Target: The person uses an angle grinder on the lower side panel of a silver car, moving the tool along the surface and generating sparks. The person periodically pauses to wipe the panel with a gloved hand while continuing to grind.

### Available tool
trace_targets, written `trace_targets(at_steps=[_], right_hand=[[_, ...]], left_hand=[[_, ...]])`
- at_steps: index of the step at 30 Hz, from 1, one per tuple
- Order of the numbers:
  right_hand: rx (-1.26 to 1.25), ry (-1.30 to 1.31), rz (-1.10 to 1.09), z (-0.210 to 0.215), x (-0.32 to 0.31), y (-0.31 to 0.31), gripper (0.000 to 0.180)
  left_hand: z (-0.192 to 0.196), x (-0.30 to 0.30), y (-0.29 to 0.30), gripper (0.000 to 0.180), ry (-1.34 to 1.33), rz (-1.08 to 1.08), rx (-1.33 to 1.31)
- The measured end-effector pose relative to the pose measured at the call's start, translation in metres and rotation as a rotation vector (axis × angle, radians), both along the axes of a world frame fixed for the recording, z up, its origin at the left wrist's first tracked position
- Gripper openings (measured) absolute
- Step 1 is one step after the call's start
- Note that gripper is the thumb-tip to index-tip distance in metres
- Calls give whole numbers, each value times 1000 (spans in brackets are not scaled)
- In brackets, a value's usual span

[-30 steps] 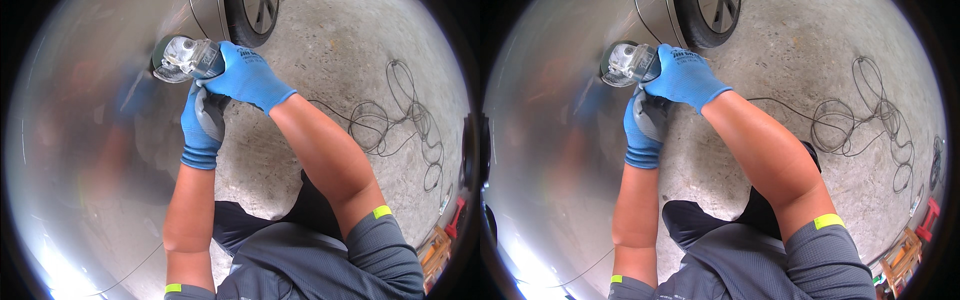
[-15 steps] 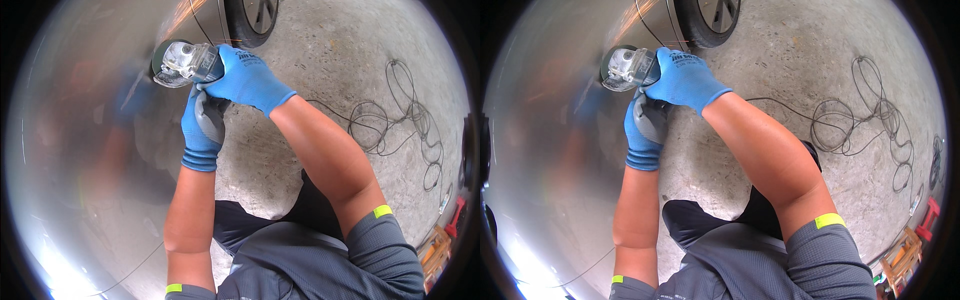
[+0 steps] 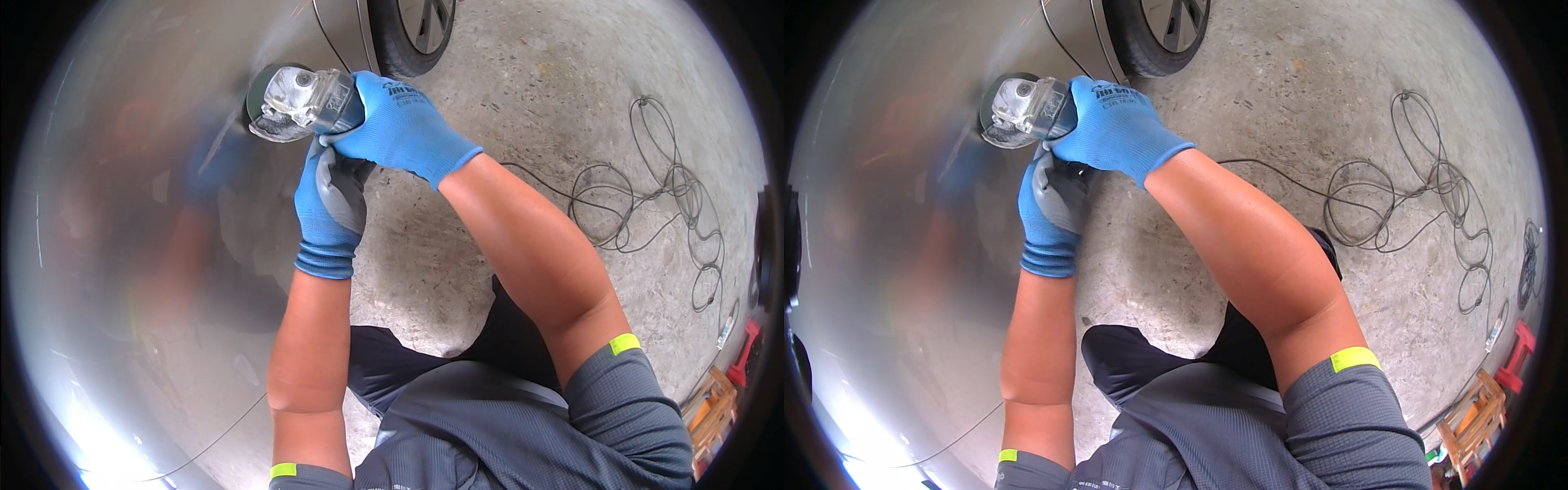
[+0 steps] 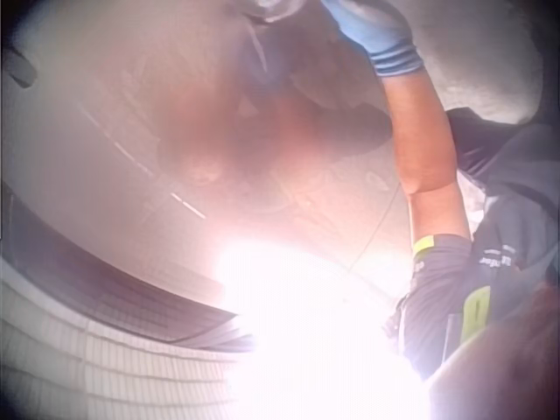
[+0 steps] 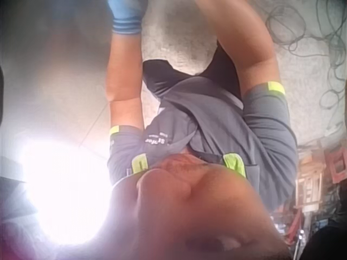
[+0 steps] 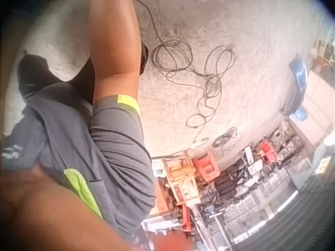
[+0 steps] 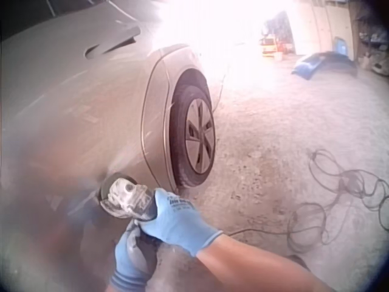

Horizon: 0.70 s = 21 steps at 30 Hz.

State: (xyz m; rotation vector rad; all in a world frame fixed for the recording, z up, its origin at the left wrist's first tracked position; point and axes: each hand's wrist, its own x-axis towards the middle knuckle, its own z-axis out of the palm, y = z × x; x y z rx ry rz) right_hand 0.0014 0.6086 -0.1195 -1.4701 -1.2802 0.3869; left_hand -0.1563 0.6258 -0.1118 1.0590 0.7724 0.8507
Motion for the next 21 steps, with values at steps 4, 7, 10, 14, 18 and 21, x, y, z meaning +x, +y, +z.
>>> trace_targets(at_steps=[4,7,10,14,18,21], right_hand=[[25,-10,-11,-4,-4,0,62],[-21,-20,8,3,-4,-3,62],[33,-37,-14,-4,-4,1,61],[-51,-5,24,5,-5,-5,65],[-73,-16,31,0,-4,-3,71],[-64,-13,33,1,-6,-4,71]], left_hand=[[1,-1,-4,50,-19,13,-1],[0,-3,-3,50,17,11,36],[-1,-5,-3,50,-22,6,-1],[-1,-11,0,52,-31,-54,19],[-1,-7,-5,48,-17,-3,-17],[-2,-9,-6,47,-12,5,12]])
